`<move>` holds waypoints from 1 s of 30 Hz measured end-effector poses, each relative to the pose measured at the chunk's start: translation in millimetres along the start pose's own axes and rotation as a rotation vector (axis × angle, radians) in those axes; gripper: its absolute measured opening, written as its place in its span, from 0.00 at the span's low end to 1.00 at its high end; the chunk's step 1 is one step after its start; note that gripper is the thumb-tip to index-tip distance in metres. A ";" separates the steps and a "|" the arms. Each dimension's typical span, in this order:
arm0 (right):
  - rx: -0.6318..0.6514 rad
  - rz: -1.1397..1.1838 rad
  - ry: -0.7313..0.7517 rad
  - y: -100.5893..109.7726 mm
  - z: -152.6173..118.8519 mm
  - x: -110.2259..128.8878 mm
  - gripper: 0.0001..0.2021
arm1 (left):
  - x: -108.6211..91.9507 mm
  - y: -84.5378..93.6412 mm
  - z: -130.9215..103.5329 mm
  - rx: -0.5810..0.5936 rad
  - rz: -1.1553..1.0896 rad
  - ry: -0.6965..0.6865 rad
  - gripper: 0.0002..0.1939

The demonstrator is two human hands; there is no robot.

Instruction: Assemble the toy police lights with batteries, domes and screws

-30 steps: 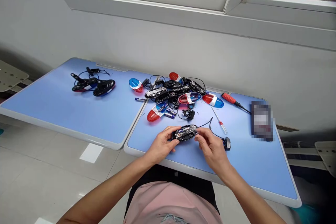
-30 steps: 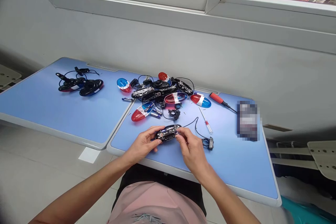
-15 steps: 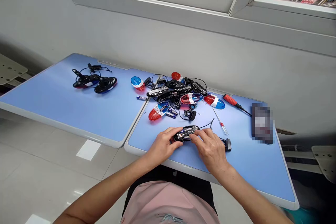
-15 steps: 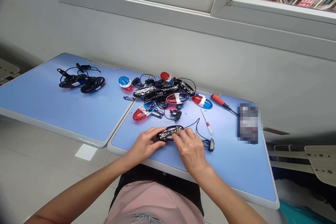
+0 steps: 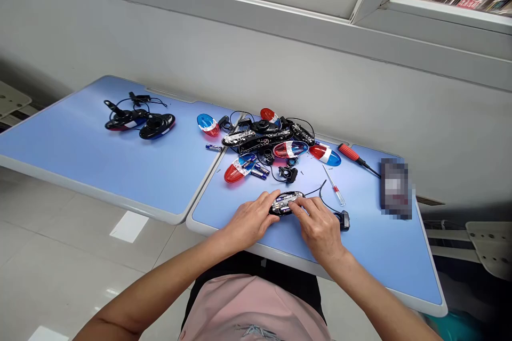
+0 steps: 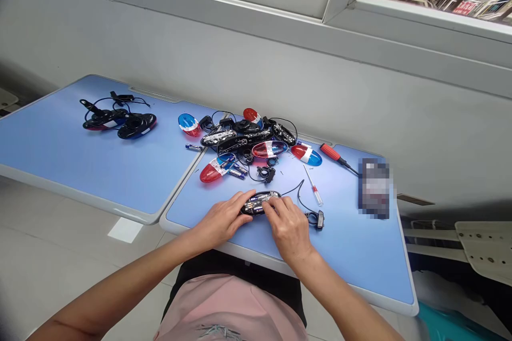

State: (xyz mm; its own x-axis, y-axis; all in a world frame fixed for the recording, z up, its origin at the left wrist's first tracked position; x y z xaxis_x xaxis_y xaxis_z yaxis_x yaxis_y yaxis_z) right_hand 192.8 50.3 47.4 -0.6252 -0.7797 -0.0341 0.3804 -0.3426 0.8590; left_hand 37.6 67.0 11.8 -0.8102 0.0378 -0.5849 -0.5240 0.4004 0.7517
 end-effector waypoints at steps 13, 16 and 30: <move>-0.250 0.266 0.117 -14.7 -4.9 -3.3 0.14 | 5.9 1.1 -1.2 0.049 -0.147 -0.018 0.28; -0.248 0.295 0.127 -17.8 -2.7 -3.2 0.13 | 2.3 7.3 -1.3 0.093 -0.209 0.009 0.31; -0.380 0.462 -0.438 -11.4 -25.7 -24.6 0.17 | 3.0 7.0 11.6 0.014 -0.262 0.227 0.18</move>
State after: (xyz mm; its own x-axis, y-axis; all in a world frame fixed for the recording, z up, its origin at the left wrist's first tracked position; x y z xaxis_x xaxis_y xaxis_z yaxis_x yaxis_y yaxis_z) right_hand 221.4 60.0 25.3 -0.5289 -0.6347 0.5635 0.8304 -0.2499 0.4980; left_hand 34.5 80.6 11.8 -0.6874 -0.2716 -0.6735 -0.7193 0.3825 0.5799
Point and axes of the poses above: each hand's wrist, its own z-axis towards the middle knuckle, its own y-axis out of the back of the hand, x = y × z, the point moved 5 cm from there along z, towards the middle knuckle, and after that the axes turned 15 degrees about y, right-handed, at the moved point
